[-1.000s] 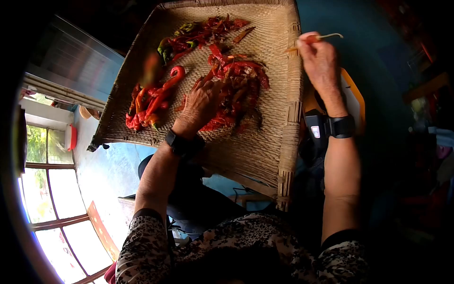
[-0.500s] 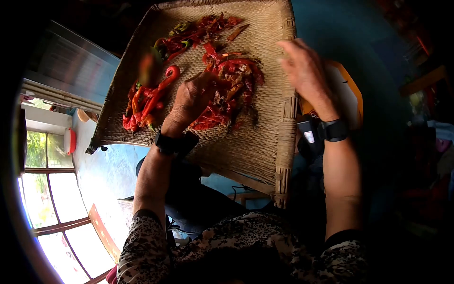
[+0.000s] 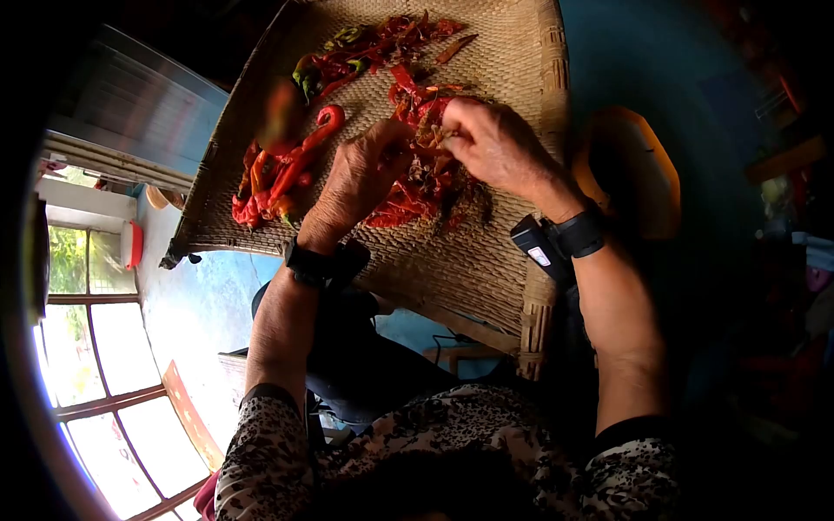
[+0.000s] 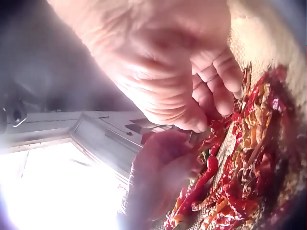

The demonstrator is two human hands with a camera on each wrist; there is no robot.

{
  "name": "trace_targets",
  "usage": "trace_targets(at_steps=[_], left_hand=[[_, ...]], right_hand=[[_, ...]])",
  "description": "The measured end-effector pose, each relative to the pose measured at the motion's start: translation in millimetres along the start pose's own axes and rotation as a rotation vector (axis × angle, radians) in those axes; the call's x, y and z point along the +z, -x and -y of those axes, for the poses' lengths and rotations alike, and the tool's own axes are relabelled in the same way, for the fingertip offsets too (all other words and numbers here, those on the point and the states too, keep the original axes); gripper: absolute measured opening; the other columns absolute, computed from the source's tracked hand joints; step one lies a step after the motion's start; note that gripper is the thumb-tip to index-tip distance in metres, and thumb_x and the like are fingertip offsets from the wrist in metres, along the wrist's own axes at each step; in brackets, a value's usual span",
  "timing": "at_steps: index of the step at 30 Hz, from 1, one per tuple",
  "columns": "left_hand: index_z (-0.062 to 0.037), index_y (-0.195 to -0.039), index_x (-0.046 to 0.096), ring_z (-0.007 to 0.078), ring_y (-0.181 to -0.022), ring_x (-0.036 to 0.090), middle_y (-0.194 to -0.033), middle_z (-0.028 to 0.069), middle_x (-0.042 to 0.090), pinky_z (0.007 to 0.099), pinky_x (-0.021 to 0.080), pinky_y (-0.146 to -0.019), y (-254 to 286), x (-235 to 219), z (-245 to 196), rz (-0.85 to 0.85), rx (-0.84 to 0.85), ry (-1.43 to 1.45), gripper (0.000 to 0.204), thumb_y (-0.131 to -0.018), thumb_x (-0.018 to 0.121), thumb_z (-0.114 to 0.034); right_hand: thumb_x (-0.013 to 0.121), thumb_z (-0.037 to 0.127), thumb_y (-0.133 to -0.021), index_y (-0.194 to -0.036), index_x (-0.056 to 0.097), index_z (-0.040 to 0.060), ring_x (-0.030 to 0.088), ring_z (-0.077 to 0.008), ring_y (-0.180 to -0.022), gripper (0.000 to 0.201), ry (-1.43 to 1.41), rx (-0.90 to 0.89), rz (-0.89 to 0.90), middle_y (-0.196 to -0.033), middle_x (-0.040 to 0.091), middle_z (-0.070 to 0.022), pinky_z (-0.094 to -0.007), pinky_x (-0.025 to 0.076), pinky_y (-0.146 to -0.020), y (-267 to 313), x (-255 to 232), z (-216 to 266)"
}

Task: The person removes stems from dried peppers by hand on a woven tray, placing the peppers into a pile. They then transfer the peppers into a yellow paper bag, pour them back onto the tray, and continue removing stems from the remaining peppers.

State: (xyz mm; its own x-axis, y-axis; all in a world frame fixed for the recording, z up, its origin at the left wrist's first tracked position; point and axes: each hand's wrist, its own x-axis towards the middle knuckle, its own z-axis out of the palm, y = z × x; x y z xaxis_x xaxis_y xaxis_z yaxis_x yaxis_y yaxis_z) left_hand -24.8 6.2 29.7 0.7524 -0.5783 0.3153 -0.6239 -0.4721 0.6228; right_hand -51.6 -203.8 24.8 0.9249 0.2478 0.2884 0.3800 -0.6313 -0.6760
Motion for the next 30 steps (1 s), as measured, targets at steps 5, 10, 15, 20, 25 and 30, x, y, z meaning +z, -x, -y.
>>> trace_targets(at_steps=[5, 10, 15, 20, 25, 30], left_hand=[[-0.0054, -0.105, 0.059, 0.0278, -0.08, 0.066, -0.094, 0.0126, 0.065, 0.0348, 0.053, -0.068, 0, 4, 23, 0.023, 0.035, -0.123, 0.02, -0.085, 0.061, -0.007], [-0.0069, -0.101, 0.061, 0.0306, -0.084, 0.062, -0.094, 0.0131, 0.062, 0.0408, 0.051, -0.065, -1, 27, 21, 0.147, 0.164, -0.224, 0.018, -0.085, 0.061, -0.016], [-0.0037, -0.093, 0.056, 0.0328, -0.075, 0.063, -0.084, 0.0161, 0.063, 0.0427, 0.051, -0.062, -6, 54, 20, 0.135, 0.155, -0.382, 0.015, -0.084, 0.06, -0.015], [-0.0065, -0.092, 0.06, 0.0311, -0.074, 0.062, -0.081, 0.0116, 0.063, 0.04, 0.05, -0.063, -14, 43, 13, 0.068, 0.108, -0.35, 0.01, -0.086, 0.057, -0.014], [-0.0069, -0.096, 0.059, 0.0311, -0.075, 0.064, -0.084, 0.013, 0.064, 0.0402, 0.05, -0.063, -7, 33, 9, 0.012, 0.056, -0.165, 0.01, -0.088, 0.055, -0.011], [-0.0056, -0.101, 0.059, 0.0308, -0.074, 0.064, -0.081, 0.0127, 0.065, 0.0388, 0.05, -0.064, -4, 23, 4, 0.058, 0.06, 0.135, 0.016, -0.086, 0.06, -0.011]], right_hand=[[0.058, 0.008, -0.089, -0.087, 0.055, 0.0036, 0.056, -0.0097, -0.065, 0.006, -0.029, -0.018, -0.416, -0.073, 0.06, -0.001, -0.0244, 0.045, -0.055, 15, -62, -35], [0.061, 0.01, -0.088, -0.102, 0.058, 0.0044, 0.062, -0.0198, -0.076, 0.015, 0.472, 0.575, -0.647, -0.079, 0.061, -0.01, -0.0295, 0.05, -0.069, 54, -125, -56], [0.065, 0.006, -0.083, -0.116, 0.055, 0.0054, 0.059, -0.0373, -0.092, 0.034, 0.674, 0.185, -0.583, -0.101, 0.057, -0.0182, -0.0417, 0.05, -0.078, 53, -103, -60], [0.066, 0.004, -0.081, -0.103, 0.057, 0.0008, 0.057, -0.0226, -0.083, 0.024, 0.224, -0.152, -0.179, -0.093, 0.054, -0.0097, -0.0357, 0.05, -0.074, 24, -32, -26], [0.064, 0.008, -0.083, -0.099, 0.057, 0.0002, 0.054, -0.028, -0.101, 0.019, 0.322, -0.023, 0.17, -0.1, 0.056, -0.0148, -0.0394, 0.045, -0.085, 13, 8, -5], [0.057, -0.003, -0.082, -0.082, 0.049, -0.002, 0.057, -0.0353, -0.065, 0.008, 0.201, -0.121, 0.09, -0.068, 0.052, -0.0175, -0.0442, 0.045, -0.061, 6, 17, -3]])
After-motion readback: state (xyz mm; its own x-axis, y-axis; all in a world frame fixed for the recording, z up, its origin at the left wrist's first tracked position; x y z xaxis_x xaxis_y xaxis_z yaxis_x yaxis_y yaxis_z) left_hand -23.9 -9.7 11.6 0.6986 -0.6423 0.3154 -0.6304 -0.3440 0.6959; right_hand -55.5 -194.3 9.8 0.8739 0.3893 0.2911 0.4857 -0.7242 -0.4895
